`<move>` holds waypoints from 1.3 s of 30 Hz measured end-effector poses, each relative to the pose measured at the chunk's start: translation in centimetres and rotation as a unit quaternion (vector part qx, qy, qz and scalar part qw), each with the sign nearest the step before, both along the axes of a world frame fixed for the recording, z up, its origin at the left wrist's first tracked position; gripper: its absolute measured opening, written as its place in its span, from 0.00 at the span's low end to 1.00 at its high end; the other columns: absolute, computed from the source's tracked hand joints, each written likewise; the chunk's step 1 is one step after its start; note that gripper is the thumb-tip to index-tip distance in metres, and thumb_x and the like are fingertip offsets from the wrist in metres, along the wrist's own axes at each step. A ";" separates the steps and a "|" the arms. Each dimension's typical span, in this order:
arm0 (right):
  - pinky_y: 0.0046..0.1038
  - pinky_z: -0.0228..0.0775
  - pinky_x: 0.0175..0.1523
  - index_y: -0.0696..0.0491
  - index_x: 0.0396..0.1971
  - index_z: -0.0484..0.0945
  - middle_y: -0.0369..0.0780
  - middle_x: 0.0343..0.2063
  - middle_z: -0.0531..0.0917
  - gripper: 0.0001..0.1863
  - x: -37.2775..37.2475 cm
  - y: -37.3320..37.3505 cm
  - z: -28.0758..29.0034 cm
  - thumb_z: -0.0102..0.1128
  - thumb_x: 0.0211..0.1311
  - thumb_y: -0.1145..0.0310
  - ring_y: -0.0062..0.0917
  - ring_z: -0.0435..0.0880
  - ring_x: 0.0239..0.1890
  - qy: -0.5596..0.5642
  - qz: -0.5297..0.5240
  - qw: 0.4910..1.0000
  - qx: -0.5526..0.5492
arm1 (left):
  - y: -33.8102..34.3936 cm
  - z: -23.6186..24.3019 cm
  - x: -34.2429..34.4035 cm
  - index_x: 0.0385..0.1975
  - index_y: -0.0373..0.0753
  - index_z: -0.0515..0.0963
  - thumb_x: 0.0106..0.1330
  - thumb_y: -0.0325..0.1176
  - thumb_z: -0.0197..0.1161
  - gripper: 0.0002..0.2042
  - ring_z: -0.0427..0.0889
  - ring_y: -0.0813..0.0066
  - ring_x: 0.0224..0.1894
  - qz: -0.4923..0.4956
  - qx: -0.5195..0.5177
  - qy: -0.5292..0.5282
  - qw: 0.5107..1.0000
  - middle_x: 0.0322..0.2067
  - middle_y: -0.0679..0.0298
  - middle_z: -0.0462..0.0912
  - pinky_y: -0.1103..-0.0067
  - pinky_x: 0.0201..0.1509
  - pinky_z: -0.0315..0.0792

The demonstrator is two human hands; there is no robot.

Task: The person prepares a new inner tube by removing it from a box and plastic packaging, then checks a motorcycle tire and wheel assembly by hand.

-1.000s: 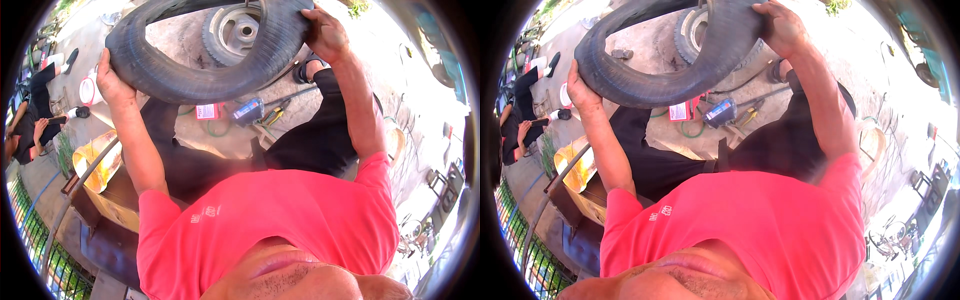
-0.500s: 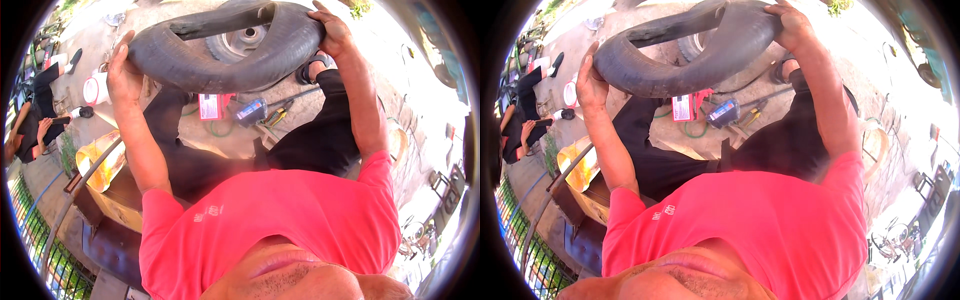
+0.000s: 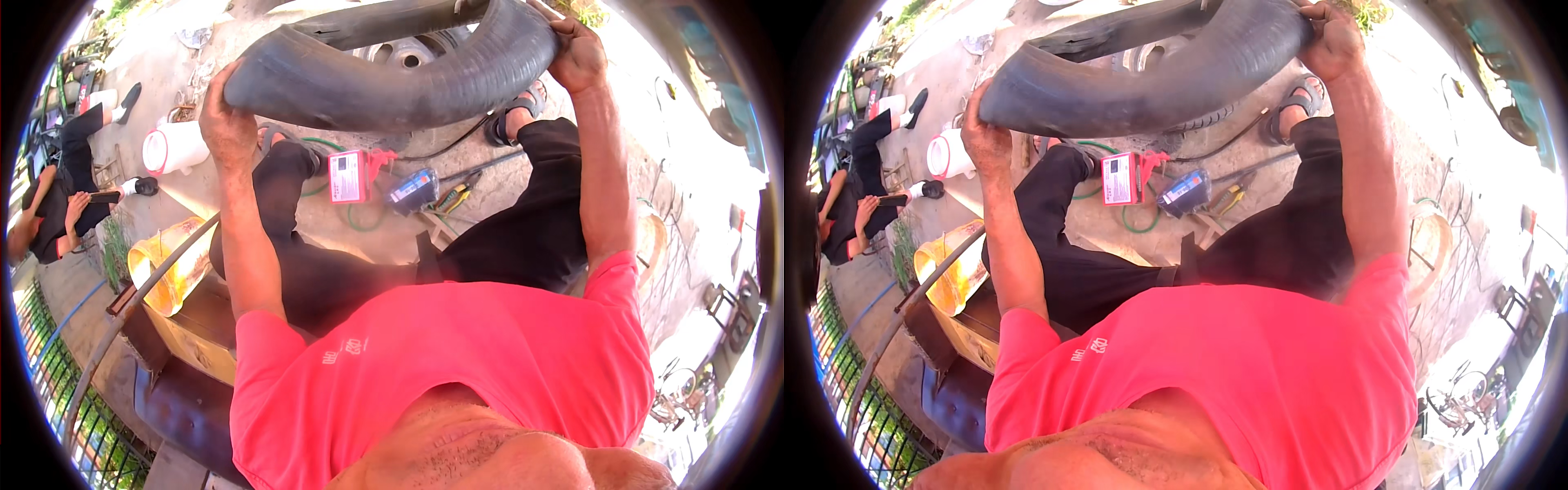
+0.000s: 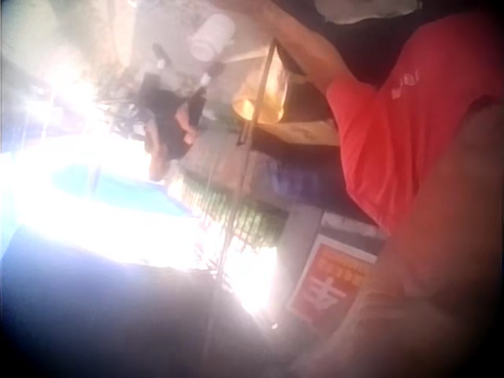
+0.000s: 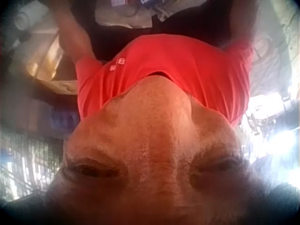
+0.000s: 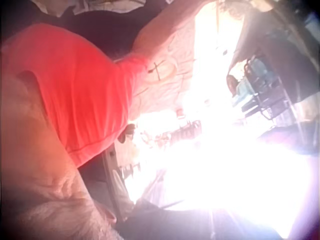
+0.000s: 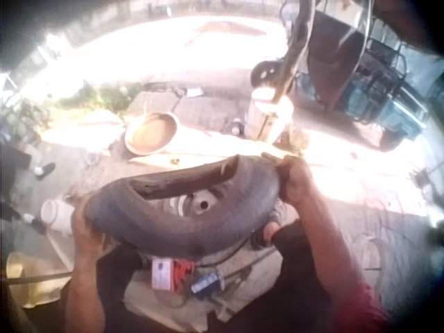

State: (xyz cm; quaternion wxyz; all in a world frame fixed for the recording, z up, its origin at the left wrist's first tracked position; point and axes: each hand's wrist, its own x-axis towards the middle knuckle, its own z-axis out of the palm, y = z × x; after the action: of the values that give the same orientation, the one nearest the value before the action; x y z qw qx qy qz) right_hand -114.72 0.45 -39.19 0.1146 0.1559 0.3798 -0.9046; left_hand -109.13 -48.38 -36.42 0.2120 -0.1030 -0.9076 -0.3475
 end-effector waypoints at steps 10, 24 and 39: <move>0.26 0.77 0.52 0.57 0.49 0.84 0.36 0.35 0.89 0.17 2.3 -3.2 -0.4 0.65 0.65 0.64 0.21 0.86 0.39 0.115 0.123 0.846 0.505 | -3.5 0.0 -2.0 0.59 0.27 0.76 0.76 0.39 0.59 0.22 0.81 0.64 0.57 0.168 0.015 -0.189 0.967 0.54 0.60 0.84 0.70 0.66 0.71; 0.26 0.70 0.53 0.55 0.48 0.85 0.35 0.36 0.86 0.33 1.9 -2.9 0.5 0.60 0.67 0.36 0.20 0.81 0.42 0.001 0.218 0.737 0.639 | -3.3 1.2 -1.6 0.58 0.29 0.76 0.75 0.38 0.61 0.20 0.86 0.62 0.51 0.062 0.580 -0.313 0.750 0.52 0.54 0.85 0.68 0.57 0.80; 0.26 0.69 0.62 0.52 0.63 0.78 0.36 0.56 0.84 0.28 1.3 -3.2 -0.7 0.63 0.72 0.50 0.23 0.81 0.56 -0.004 0.094 0.942 0.323 | -2.6 1.1 -1.6 0.61 0.30 0.75 0.76 0.38 0.60 0.21 0.85 0.62 0.53 -0.003 0.610 -0.299 0.734 0.55 0.54 0.84 0.67 0.60 0.78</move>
State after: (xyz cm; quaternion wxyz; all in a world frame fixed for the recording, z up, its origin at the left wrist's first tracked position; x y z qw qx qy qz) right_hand -113.37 -2.71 -39.93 0.1440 0.1516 0.6640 -0.7179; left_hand -110.71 -50.96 -35.34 -0.0535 0.1551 -0.5172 -0.8400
